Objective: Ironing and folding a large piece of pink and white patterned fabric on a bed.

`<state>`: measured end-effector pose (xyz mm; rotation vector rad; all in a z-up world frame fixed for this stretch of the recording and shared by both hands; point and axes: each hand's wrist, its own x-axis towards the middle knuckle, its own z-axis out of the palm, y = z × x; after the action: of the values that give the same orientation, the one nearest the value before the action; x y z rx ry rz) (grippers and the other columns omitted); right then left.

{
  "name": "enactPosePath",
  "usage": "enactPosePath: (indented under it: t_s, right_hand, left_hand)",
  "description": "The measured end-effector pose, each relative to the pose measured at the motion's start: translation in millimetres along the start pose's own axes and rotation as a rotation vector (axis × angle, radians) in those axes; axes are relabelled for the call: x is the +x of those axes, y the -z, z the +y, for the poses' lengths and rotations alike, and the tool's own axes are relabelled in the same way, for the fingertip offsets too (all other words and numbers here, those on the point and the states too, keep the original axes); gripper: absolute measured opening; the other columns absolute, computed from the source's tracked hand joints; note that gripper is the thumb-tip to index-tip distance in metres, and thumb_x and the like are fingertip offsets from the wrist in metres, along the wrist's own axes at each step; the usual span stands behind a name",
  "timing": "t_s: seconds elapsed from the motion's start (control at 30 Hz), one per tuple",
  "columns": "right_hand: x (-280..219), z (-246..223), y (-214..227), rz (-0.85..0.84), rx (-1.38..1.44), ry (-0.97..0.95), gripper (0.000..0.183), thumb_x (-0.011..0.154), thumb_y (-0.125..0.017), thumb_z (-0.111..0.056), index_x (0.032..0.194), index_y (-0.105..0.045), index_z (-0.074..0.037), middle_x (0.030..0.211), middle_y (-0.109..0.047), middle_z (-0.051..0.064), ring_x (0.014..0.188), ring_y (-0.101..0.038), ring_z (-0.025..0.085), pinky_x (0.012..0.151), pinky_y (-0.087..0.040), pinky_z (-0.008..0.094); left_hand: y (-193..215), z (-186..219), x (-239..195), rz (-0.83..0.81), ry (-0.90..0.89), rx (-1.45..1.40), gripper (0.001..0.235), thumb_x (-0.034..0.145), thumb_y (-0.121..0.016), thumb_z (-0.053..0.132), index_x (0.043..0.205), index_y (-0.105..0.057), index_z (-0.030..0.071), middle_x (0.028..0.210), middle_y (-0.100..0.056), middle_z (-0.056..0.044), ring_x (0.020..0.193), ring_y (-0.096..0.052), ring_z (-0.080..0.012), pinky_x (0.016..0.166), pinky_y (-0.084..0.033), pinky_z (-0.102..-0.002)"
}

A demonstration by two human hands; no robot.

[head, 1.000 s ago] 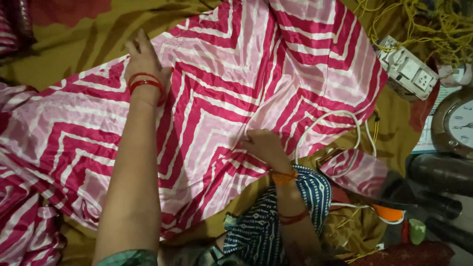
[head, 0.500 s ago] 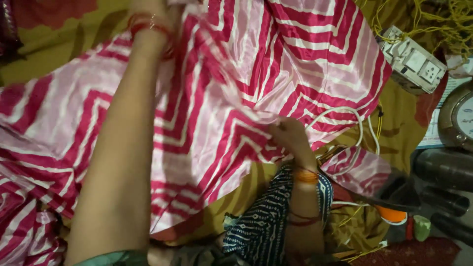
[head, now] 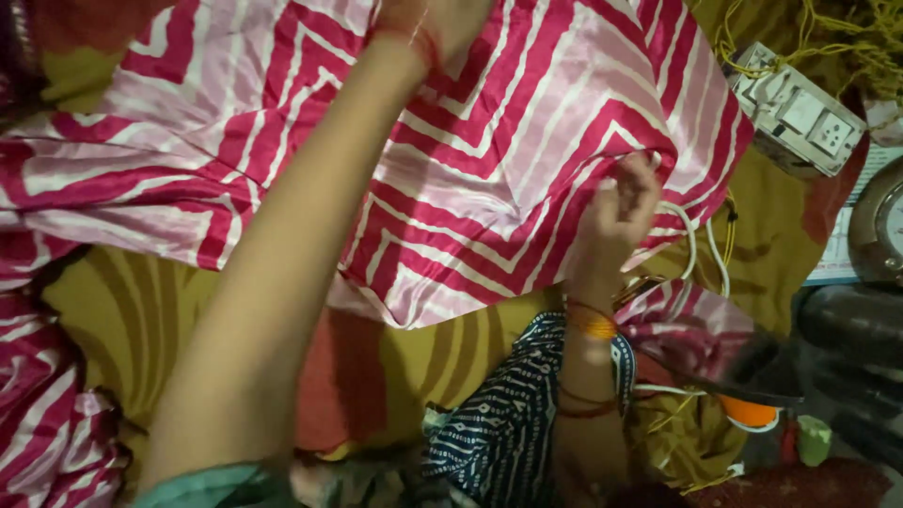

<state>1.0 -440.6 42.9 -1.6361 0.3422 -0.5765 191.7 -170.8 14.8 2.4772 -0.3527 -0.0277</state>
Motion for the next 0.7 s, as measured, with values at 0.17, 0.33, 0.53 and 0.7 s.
enactPosePath:
  t_s: [0.17, 0.33, 0.53, 0.7]
  right_hand:
    - [-54.3, -37.4, -38.1, -0.396, -0.302, 0.112, 0.019, 0.096, -0.063, -0.001, 0.115, -0.068, -0.003, 0.116, -0.067, 0.011, 0.083, -0.060, 0.020, 0.068, -0.051, 0.031]
    - [-134.7, -30.6, -65.8, -0.949, -0.362, 0.087, 0.021, 0.094, -0.073, -0.020, 0.110, -0.071, -0.005, 0.100, -0.073, 0.011, 0.085, -0.073, 0.020, 0.074, -0.059, 0.033]
    - [-198.8, -36.3, -81.0, -0.964, -0.554, 0.488, 0.061, 0.072, -0.085, -0.028, 0.119, -0.060, 0.002, 0.101, -0.066, 0.021, 0.092, -0.066, 0.038, 0.073, -0.052, 0.046]
    - [-199.7, 4.9, -78.6, -1.148, -0.773, 0.150, 0.038, 0.084, -0.078, -0.023, 0.114, -0.063, -0.005, 0.101, -0.069, 0.015, 0.097, -0.068, 0.035, 0.081, -0.052, 0.047]
  left_hand:
    - [52.2, 14.8, -124.0, -0.255, 0.030, -0.017, 0.023, 0.101, -0.057, 0.026, 0.107, -0.075, 0.013, 0.098, -0.076, -0.016, 0.092, -0.073, -0.0330, 0.087, -0.057, -0.047]
    - [69.3, 25.0, -237.7, -0.612, 0.205, 0.265, 0.028, 0.085, -0.065, 0.017, 0.112, -0.074, 0.022, 0.115, -0.072, -0.010, 0.107, -0.068, -0.0298, 0.095, -0.054, -0.046]
    - [21.6, -15.6, -300.2, -0.441, 0.063, 0.475, 0.036, 0.085, -0.066, 0.024, 0.121, -0.065, 0.017, 0.127, -0.063, -0.011, 0.122, -0.058, -0.0307, 0.098, -0.046, -0.057]
    - [-3.3, -41.4, -319.3, -0.334, 0.060, 0.530, 0.030, 0.100, -0.058, 0.021, 0.130, -0.061, 0.018, 0.128, -0.065, -0.011, 0.120, -0.066, -0.0291, 0.106, -0.048, -0.054]
